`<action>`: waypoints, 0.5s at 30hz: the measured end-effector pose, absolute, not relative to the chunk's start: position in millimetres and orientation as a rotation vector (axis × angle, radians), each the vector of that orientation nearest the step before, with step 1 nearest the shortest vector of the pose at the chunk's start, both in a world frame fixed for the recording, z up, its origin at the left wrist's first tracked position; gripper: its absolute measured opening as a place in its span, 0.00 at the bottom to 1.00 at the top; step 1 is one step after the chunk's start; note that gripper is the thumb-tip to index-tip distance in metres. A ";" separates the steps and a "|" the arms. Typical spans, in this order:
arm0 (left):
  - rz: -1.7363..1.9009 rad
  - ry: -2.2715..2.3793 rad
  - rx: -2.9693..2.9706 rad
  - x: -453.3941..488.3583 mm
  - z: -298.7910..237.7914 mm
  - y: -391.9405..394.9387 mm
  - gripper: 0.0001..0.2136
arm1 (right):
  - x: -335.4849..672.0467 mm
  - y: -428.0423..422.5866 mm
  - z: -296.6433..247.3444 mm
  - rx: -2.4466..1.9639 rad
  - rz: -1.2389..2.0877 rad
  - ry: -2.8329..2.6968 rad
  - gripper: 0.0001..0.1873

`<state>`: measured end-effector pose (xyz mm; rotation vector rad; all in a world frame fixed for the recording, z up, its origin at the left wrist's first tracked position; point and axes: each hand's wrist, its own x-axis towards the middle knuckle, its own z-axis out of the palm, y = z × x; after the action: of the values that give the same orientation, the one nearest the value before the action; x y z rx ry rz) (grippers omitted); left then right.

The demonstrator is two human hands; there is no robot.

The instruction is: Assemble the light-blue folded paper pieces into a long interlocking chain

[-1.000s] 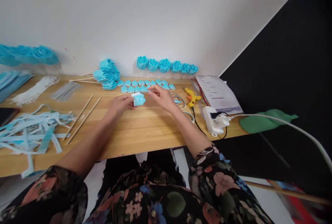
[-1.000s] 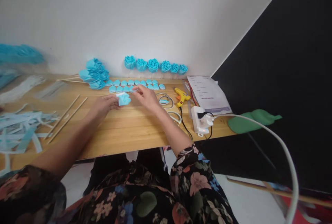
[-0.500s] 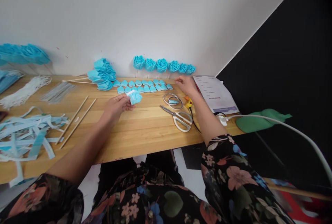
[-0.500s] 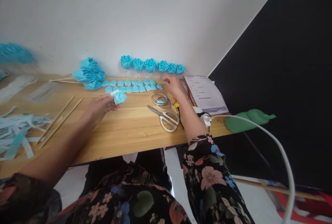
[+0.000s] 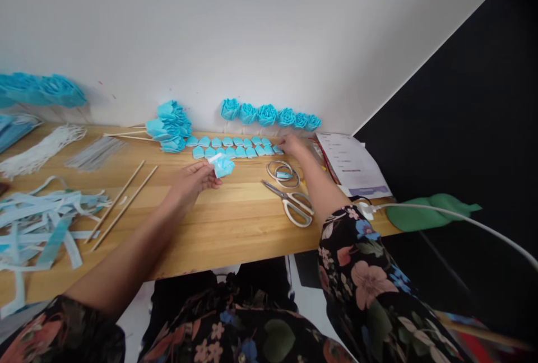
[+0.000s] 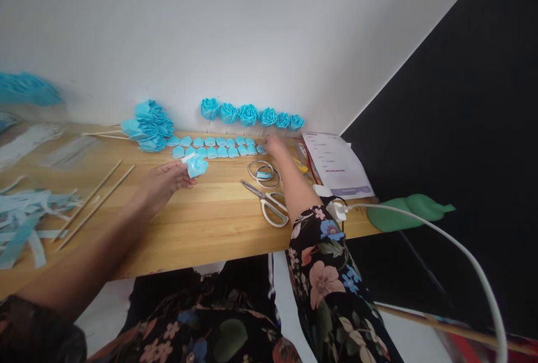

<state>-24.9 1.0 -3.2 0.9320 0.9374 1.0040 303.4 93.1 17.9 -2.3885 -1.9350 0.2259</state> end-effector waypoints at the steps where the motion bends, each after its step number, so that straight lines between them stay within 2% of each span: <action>1: 1.007 0.944 0.920 -24.1 -2.4 0.5 0.16 | 302.3 93.1 18.9 -2.402 0.235 -1.920 0.09; 6: 1.018 0.949 0.852 -23.6 4.7 -1.2 0.14 | 296.7 77.6 39.4 -2.416 0.205 -1.824 0.08; 11: 1.121 0.927 0.801 -29.7 7.6 2.3 0.09 | 261.3 27.8 57.9 -2.058 0.089 -1.889 0.13; 15: 1.183 0.932 0.795 -34.9 9.7 5.9 0.06 | 204.6 -19.0 44.4 -2.041 -0.127 -2.150 0.20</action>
<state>-34.9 5.9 9.7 0.7951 0.9321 1.1830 204.6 -19.0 44.4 -2.0405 -2.1500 -0.1268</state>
